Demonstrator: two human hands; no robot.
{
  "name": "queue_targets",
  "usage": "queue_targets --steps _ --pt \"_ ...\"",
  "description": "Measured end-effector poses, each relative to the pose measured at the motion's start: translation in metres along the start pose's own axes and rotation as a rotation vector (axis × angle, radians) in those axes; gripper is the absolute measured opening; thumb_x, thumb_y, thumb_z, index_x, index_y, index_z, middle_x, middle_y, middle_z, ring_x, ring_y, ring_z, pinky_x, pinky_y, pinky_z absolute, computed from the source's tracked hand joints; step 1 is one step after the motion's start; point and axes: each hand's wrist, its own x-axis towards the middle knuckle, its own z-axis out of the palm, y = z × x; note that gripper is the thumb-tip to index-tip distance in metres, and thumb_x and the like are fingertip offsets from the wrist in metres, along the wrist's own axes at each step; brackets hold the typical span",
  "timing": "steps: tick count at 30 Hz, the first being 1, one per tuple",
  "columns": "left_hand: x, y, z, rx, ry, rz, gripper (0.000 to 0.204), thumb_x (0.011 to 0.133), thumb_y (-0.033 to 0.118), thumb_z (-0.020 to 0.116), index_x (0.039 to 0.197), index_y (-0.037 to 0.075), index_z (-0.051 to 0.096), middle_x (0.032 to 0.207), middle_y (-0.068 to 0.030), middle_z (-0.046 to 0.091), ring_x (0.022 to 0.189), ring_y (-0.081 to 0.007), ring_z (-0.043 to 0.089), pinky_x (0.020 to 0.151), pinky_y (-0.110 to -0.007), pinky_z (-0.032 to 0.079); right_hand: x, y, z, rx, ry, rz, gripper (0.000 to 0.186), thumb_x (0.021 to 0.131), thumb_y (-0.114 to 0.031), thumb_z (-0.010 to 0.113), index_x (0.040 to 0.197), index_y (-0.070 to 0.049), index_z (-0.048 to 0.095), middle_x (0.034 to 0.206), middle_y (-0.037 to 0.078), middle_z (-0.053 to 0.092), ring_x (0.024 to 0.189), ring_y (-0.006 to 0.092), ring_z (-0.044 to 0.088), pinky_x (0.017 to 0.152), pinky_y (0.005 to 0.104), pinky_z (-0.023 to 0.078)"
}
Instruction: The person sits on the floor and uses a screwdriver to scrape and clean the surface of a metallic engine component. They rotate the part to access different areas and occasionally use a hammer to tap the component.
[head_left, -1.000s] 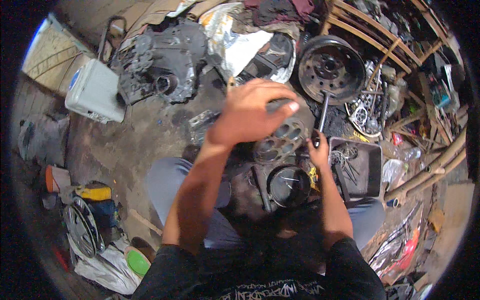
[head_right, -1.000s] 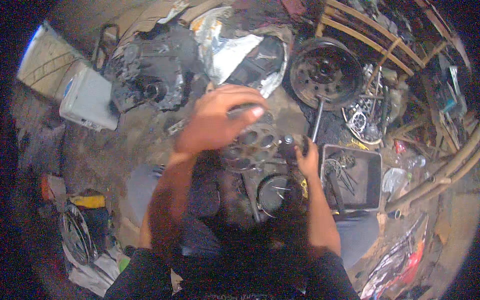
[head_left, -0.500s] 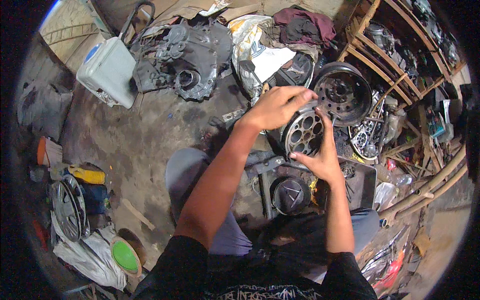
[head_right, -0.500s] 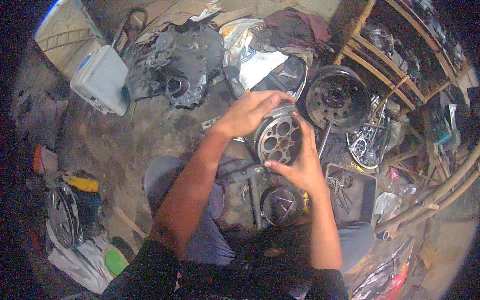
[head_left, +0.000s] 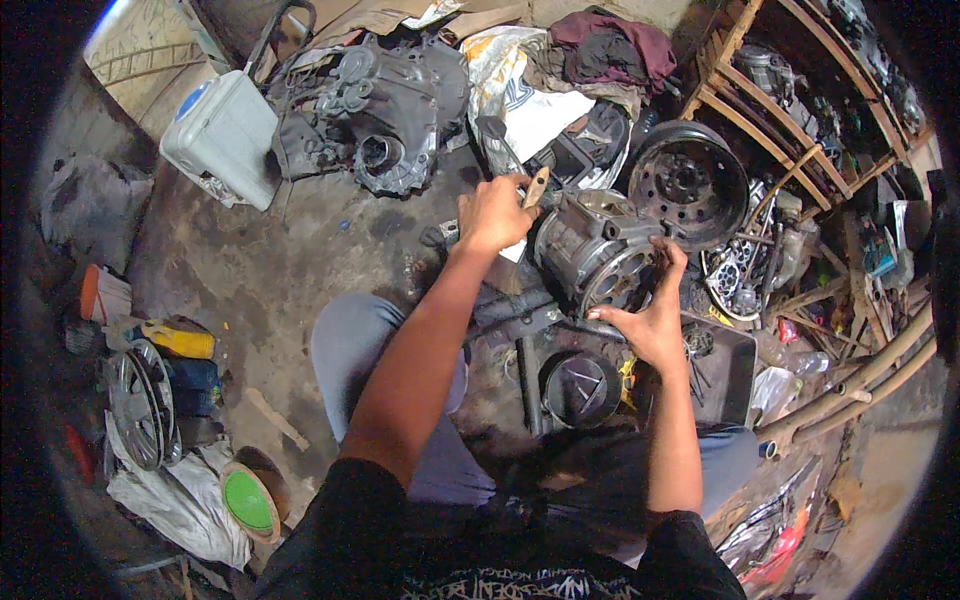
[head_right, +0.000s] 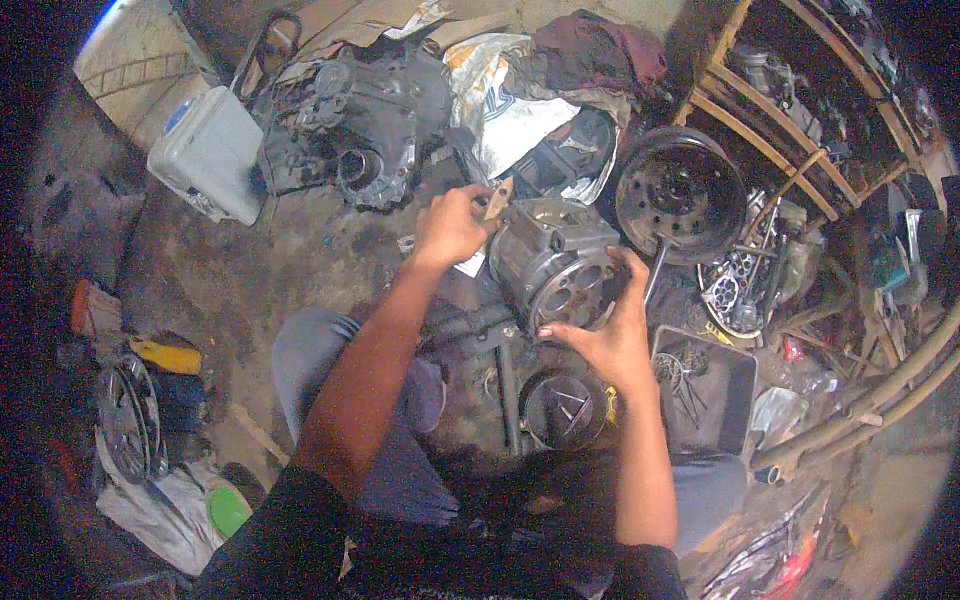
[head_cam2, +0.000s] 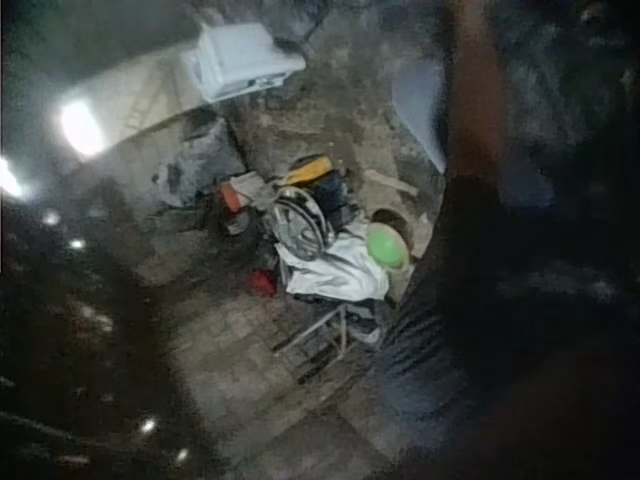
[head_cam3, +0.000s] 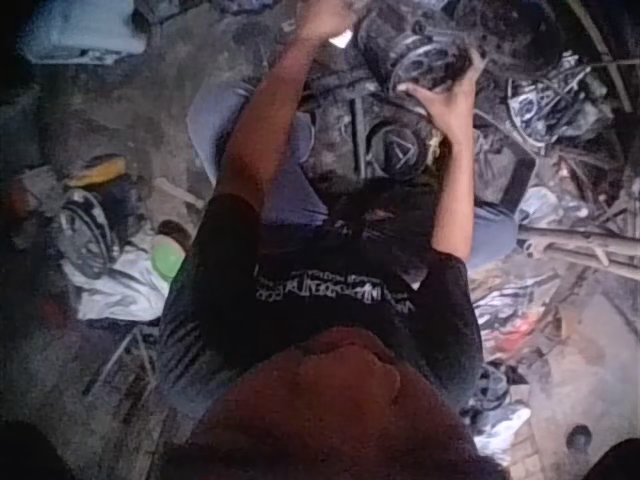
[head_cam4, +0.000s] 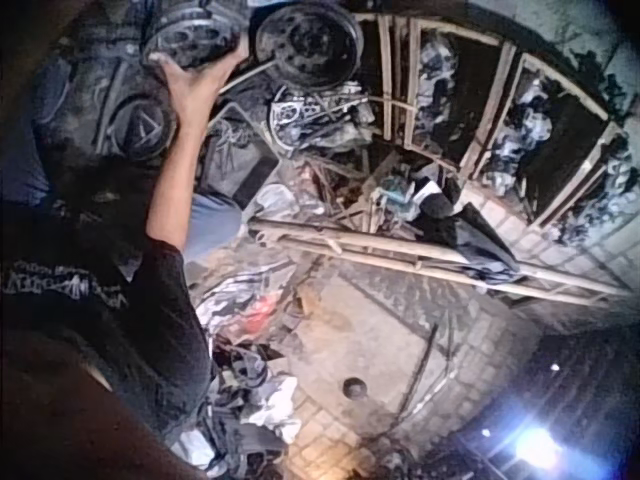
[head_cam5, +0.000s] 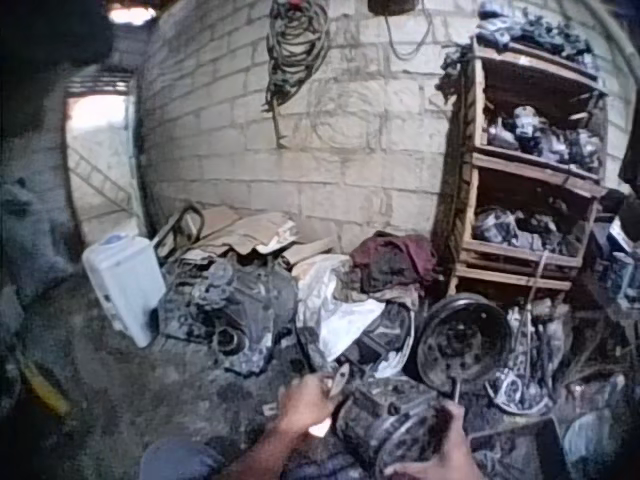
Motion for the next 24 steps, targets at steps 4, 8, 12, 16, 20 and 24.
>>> queue_targets --steps 4,8,12,16,20,24 --pt "0.006 -0.004 0.002 -0.195 0.136 -0.044 0.041 0.089 0.024 0.082 0.128 0.012 0.078 0.098 -0.0157 0.082 0.102 -0.0367 0.078 0.095 -0.049 0.057 0.000 0.002 0.001 0.017 0.025 0.001 0.127 0.056 -0.015 0.106 0.157 -0.006 0.029 0.152 0.017 0.047 0.143 0.0329 0.048 0.124 0.0447 0.036" --pt "0.020 -0.035 -0.004 -0.509 0.292 -0.039 0.042 0.090 0.013 0.077 0.131 0.005 0.076 0.090 -0.0155 0.082 0.079 -0.0293 0.080 0.076 -0.041 0.061 0.004 -0.008 0.006 0.031 0.025 -0.030 0.123 0.058 -0.020 0.106 0.156 -0.005 0.035 0.150 0.018 0.051 0.141 0.0358 0.052 0.122 0.0455 0.041" --pt "0.010 -0.006 -0.046 -1.102 0.115 -0.076 0.042 0.113 0.013 0.054 0.150 -0.007 0.051 0.110 -0.0214 0.078 0.082 -0.0261 0.078 0.072 -0.037 0.063 0.007 -0.006 0.002 -0.029 0.055 -0.048 0.119 0.060 -0.018 0.105 0.157 -0.004 0.037 0.153 0.020 0.052 0.144 0.0373 0.051 0.122 0.0460 0.041" --pt "0.003 -0.014 -0.062 -1.414 0.082 -0.069 0.033 0.114 0.016 0.051 0.142 -0.002 0.057 0.120 -0.0249 0.074 0.093 -0.0358 0.077 0.087 -0.048 0.066 0.023 -0.023 0.010 -0.019 0.042 -0.087 0.113 0.066 -0.017 0.102 0.158 -0.003 0.039 0.156 0.021 0.052 0.145 0.0380 0.051 0.122 0.0466 0.041" --pt "0.000 -0.019 -0.067 -1.501 0.084 -0.086 0.033 0.115 0.015 0.049 0.143 -0.001 0.055 0.121 -0.0239 0.071 0.101 -0.0380 0.076 0.092 -0.052 0.065 0.051 -0.029 0.018 -0.111 -0.011 -0.110 0.102 0.076 -0.027 0.096 0.158 -0.002 0.041 0.153 0.024 0.053 0.143 0.0395 0.054 0.119 0.0464 0.045" --pt "-0.001 -0.023 -0.070 -1.583 0.047 -0.031 0.034 0.115 0.015 0.048 0.144 -0.001 0.054 0.120 -0.0227 0.070 0.103 -0.0377 0.075 0.093 -0.052 0.065 0.076 -0.023 0.029 -0.050 -0.052 -0.001 0.096 0.084 -0.034 0.091 0.158 0.000 0.041 0.153 0.027 0.054 0.141 0.0399 0.057 0.119 0.0457 0.044"
